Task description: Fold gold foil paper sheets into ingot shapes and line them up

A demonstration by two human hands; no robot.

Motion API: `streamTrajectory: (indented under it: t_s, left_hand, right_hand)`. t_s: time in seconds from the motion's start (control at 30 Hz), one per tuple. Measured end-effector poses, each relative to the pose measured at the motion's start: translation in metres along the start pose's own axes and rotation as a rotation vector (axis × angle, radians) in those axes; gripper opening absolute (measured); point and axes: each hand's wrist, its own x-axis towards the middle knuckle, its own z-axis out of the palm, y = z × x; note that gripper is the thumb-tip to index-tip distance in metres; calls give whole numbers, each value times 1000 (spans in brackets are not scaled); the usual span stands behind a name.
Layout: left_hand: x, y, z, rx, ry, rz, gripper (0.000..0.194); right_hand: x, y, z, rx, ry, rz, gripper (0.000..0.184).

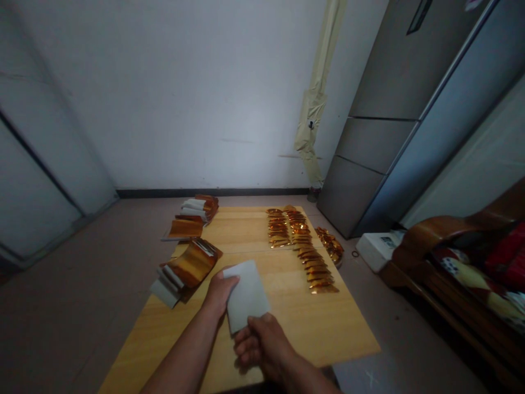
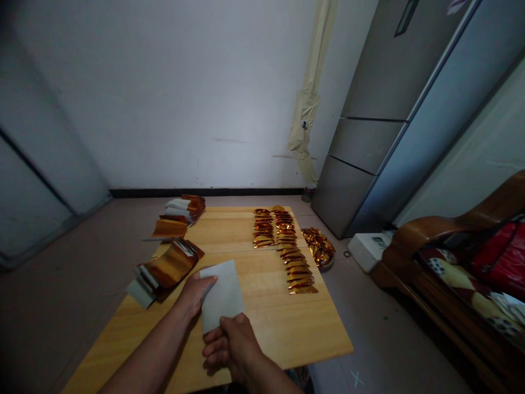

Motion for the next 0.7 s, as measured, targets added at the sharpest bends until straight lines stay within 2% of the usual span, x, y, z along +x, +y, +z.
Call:
streamTrajectory:
  t_s: [0.07, 0.17, 0.23, 0.3, 0.37, 0.43, 0.47, 0.53, 0.6, 0.7]
  left_hand:
    - [8, 0, 1, 189, 11, 79, 36]
    - [15, -3, 5, 518, 61, 298, 35]
    - [16, -6, 8, 650, 68, 417, 36]
    - [14, -10, 10, 708, 66, 485, 37]
    - [11, -14, 12, 732, 61, 533, 39]
    - [10, -17, 13, 748, 45, 567, 40]
    - [11, -18, 13, 759, 33, 574, 40]
    - [14, -20, 13, 796, 20, 570, 39]
    - [20, -22, 13, 844, 30, 575, 40]
    - [26, -25, 11, 894, 96, 689, 49]
  right_hand:
    - [-5, -2, -1, -78, -99, 25, 39]
    - [-17, -12, -4, -277, -186, 31, 37]
    - [-23, -23, -7, -415, -199, -59, 31]
    - [-24, -39, -11, -592, -80, -331, 23]
    - [-20, -55, -15, -934, 72, -652, 14]
    - [-9, -69, -17, -1197, 179, -850, 13]
    - [-1, -73, -18, -1305, 216, -892, 20]
    - [16, -75, -20, -1487, 273, -903, 32]
    - [31, -69, -22, -1620, 304, -851, 38]
    - [45, -58, -27, -1700, 343, -778, 40]
